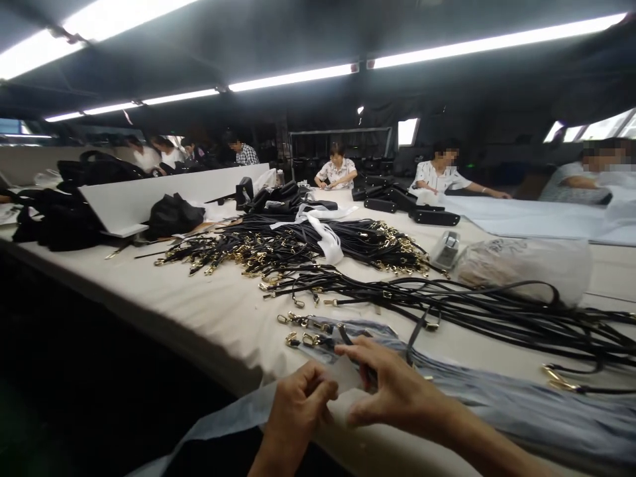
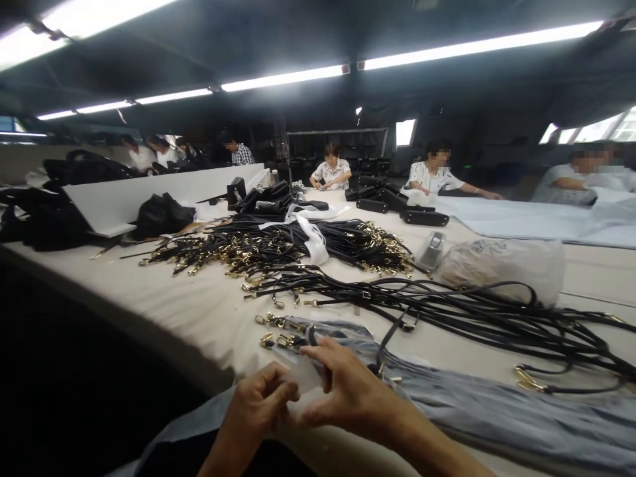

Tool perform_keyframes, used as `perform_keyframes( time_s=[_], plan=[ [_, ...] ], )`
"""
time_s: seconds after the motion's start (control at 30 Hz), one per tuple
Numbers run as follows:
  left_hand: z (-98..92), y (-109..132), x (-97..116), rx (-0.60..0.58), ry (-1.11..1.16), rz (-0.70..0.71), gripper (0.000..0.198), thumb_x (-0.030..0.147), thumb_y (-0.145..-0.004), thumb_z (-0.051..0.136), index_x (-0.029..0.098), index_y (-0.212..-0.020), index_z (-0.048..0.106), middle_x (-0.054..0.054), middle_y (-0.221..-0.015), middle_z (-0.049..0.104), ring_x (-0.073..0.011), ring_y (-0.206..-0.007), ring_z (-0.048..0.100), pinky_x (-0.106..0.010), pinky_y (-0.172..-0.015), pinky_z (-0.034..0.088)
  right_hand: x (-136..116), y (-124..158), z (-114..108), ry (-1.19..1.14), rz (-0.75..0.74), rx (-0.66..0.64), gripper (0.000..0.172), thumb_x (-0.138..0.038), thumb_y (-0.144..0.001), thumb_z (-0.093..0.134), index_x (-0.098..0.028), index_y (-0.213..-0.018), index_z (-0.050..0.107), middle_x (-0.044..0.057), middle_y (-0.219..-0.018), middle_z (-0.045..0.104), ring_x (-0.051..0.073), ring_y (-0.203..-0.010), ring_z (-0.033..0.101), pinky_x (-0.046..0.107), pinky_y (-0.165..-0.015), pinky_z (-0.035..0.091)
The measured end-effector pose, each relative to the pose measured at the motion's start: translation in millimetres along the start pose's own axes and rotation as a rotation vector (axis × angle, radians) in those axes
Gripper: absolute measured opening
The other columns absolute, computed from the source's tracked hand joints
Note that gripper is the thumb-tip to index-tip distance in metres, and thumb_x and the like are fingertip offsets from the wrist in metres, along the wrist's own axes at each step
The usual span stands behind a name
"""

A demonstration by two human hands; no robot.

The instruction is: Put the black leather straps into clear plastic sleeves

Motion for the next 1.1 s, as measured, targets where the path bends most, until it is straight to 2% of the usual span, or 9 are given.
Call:
perform_keyframes(
  time_s=[0.13,0.3,0.37,0.47,0.53,0.7,0.83,0.9,1.1],
  plan=[
    [-6.5,4.2,-3.1,0.125,-0.249,0.219,0.022,0.036,-0.082,0.062,0.021,-0.066,0.065,0.001,-0.065,0.063,-0.0162,-0.058,0.059,-0.023,-0.055,0.046,-9.1,-9.5,4.6,-0.112,-0.110,0.064,0.022,-0.029,-0.078,0.074,-0.024,-0.099,0.080,0.003,-0.086,0.070,0.016,-0.079,0.062,0.023,-0.073,0.045],
    [-13.6,5.8,-6.5,0.296,-0.359,0.522,0.018,0.044,-0.074,0.077,0.026,-0.071,0.073,-0.006,-0.110,0.072,-0.0280,-0.097,0.065,-0.036,-0.089,0.049,-5.1,-17.8,15.1,-0.102,-0.076,0.134,0.005,-0.023,-0.076,0.077,-0.022,-0.079,0.081,0.000,-0.073,0.071,0.013,-0.069,0.062,0.020,-0.064,0.040],
    [-11.7,3.2,-7.9,0.208,-0.232,0.477,0.023,0.048,-0.073,0.078,0.026,-0.072,0.073,-0.005,-0.100,0.074,-0.0282,-0.097,0.064,-0.036,-0.090,0.049,-5.6,-17.9,14.9,-0.082,-0.055,0.160,0.008,-0.028,-0.075,0.080,-0.021,-0.078,0.081,0.000,-0.071,0.070,0.012,-0.067,0.061,0.020,-0.062,0.038],
    [-2.9,-2.4,-15.5,-0.010,0.077,0.210,0.037,0.057,-0.075,0.074,0.020,-0.070,0.068,-0.001,-0.068,0.067,-0.0189,-0.067,0.060,-0.026,-0.064,0.049,-9.3,-15.2,10.6,-0.066,-0.017,0.199,0.009,-0.029,-0.074,0.082,-0.020,-0.076,0.079,-0.001,-0.071,0.070,0.012,-0.069,0.061,0.020,-0.064,0.038],
    [2.2,-4.4,-19.5,-0.065,0.236,0.103,0.045,0.060,-0.070,0.077,0.018,-0.068,0.065,0.002,-0.060,0.059,-0.0140,-0.057,0.052,-0.022,-0.054,0.042,-12.5,-13.7,8.4,-0.040,-0.014,0.199,0.009,-0.028,-0.074,0.081,-0.019,-0.074,0.078,-0.001,-0.072,0.070,0.012,-0.070,0.060,0.019,-0.065,0.037],
    [1.3,-2.1,-17.5,-0.066,0.286,0.107,0.040,0.053,-0.073,0.078,0.016,-0.069,0.065,0.001,-0.062,0.060,-0.0130,-0.060,0.050,-0.021,-0.056,0.040,-15.5,-12.2,4.2,0.051,-0.049,0.146,0.023,-0.031,-0.085,0.071,-0.015,-0.069,0.073,0.000,-0.067,0.066,0.011,-0.064,0.056,0.020,-0.059,0.035],
    [-14.9,3.8,-16.1,0.016,0.238,0.124,0.034,0.046,-0.075,0.076,0.016,-0.064,0.067,0.002,-0.058,0.056,-0.0112,-0.056,0.046,-0.020,-0.054,0.037,-19.8,-8.4,-13.4,-0.021,-0.139,0.096,0.027,-0.038,-0.095,0.057,-0.020,-0.099,0.077,0.003,-0.092,0.075,0.015,-0.083,0.066,0.022,-0.076,0.048],
    [-23.2,5.1,-22.4,0.054,0.266,0.091,0.034,0.046,-0.074,0.077,0.015,-0.062,0.068,0.003,-0.055,0.054,-0.0102,-0.054,0.043,-0.020,-0.051,0.034,-23.8,-5.5,-26.5,-0.095,-0.133,0.095,0.032,-0.044,-0.095,0.058,-0.024,-0.112,0.074,0.005,-0.106,0.074,0.018,-0.096,0.068,0.024,-0.086,0.051],
    [-32.4,1.3,-59.5,0.053,0.540,0.014,0.039,0.050,-0.070,0.083,0.013,-0.067,0.071,0.001,-0.056,0.057,-0.0081,-0.052,0.041,-0.019,-0.051,0.031,-45.7,4.9,-40.9,-0.251,-0.080,0.050,0.039,-0.056,-0.087,0.064,-0.023,-0.101,0.079,0.007,-0.100,0.076,0.021,-0.092,0.072,0.024,-0.083,0.058]
  ],
)
Point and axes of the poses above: each hand's wrist, its own y-axis away from the middle knuckle, its own z-axis out of the palm, x = y × z, the point moved 3 cm from there along -y, towards the middle knuckle
